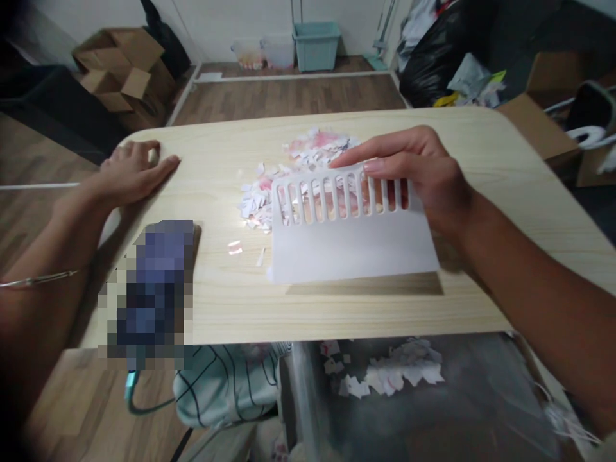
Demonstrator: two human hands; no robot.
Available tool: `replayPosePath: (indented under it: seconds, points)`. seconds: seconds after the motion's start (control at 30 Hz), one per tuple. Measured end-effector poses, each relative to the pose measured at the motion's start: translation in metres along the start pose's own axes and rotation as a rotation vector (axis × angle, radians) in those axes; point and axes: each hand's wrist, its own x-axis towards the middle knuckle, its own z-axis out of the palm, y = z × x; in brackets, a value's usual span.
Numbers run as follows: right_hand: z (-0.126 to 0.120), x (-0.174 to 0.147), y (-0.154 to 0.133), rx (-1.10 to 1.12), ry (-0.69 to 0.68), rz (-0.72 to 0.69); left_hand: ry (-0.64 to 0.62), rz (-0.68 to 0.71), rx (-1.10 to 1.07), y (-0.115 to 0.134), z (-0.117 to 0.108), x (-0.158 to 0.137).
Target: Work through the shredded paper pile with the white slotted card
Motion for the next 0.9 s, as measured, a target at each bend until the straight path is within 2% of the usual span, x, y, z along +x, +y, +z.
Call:
replayPosePath:
  seconds: [0.1,0.2,0.47,0.7,0.9]
  points:
    - [0.001,0.000,-0.003,-0.104,0.004,-0.016,-0.014,0.006,0.003,0.002,-0.005,-0.003]
    - [0.002,0.000,-0.005,-0.118,0.060,0.019,-0.043,0.005,0.002,0.004,-0.008,-0.005]
    - [0.004,0.002,-0.007,-0.143,0.042,0.008,-0.020,0.005,-0.027,0.005,-0.009,-0.008]
    - [0.012,0.001,-0.012,-0.145,0.129,0.105,-0.013,0.019,-0.081,-0.009,-0.002,0.004]
    - [0.010,-0.002,-0.011,-0.181,0.121,0.030,-0.037,0.015,-0.045,-0.019,0.002,0.015]
